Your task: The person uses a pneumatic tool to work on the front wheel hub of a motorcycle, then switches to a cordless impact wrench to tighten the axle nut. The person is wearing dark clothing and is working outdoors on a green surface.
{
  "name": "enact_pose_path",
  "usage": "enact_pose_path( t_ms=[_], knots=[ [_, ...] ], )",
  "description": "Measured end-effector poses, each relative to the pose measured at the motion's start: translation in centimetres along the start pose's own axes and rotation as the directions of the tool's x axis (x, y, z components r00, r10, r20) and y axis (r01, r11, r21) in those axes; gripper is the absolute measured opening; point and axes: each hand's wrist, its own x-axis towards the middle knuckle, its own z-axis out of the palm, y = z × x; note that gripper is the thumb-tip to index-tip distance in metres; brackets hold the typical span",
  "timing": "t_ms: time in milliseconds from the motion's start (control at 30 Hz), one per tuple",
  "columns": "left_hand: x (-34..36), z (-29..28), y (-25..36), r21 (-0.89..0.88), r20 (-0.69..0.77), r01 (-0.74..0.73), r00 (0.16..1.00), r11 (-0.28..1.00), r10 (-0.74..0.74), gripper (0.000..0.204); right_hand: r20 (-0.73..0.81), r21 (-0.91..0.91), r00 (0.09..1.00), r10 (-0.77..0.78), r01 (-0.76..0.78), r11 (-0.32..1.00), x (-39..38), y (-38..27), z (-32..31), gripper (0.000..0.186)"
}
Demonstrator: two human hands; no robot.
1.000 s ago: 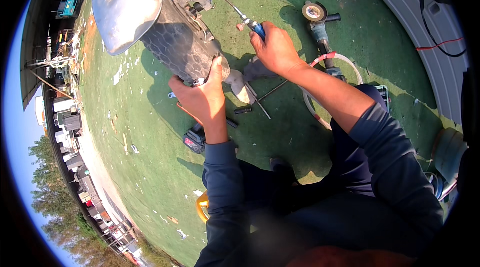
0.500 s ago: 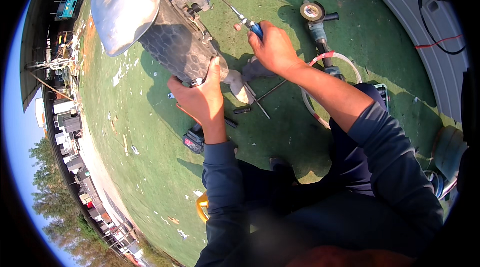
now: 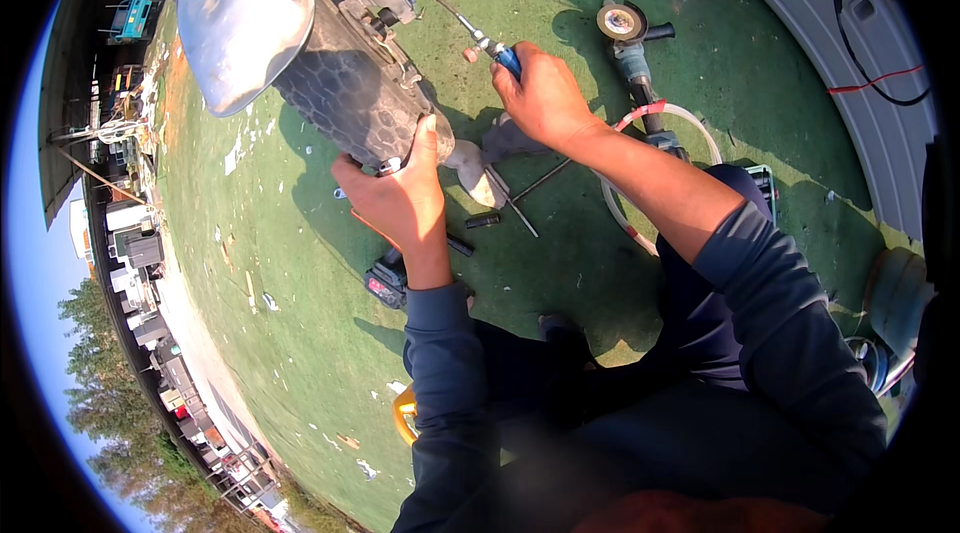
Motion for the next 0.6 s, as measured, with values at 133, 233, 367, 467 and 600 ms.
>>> enact_pose_path(
  t_ms=[133, 233, 367, 467, 600],
  knots=[
    [-0.06, 0.07, 0.23, 0.017, 0.0, 0.014, 1.0, 1.0, -0.014, 0.084, 0.003, 0.015, 1.0, 0.012, -0.012, 1.0, -0.07, -0.06, 0.11, 0.033],
    [-0.01, 0.07, 0.03, 0.04, 0.0, 0.006, 1.0, 0.999, -0.006, 0.083, -0.004, 0.017, 1.0, 0.004, -0.003, 1.0, -0.07, -0.18, 0.11, 0.032],
    [0.03, 0.09, -0.11, 0.049, 0.001, 0.01, 1.0, 0.999, -0.01, 0.083, -0.023, 0.037, 0.999, -0.028, 0.028, 0.999, -0.21, -0.19, 0.24, 0.03],
    [0.12, 0.24, -0.55, 0.053, -0.012, -0.003, 1.0, 0.999, 0.004, 0.082, -0.027, 0.039, 0.999, -0.032, 0.033, 0.999, -0.21, -0.23, 0.27, 0.03],
    [0.13, 0.25, -0.48, 0.056, -0.016, -0.005, 1.0, 0.998, 0.006, 0.083, -0.028, 0.03, 0.999, -0.036, 0.037, 0.999, -0.2, -0.13, 0.31, 0.029]
  ],
)
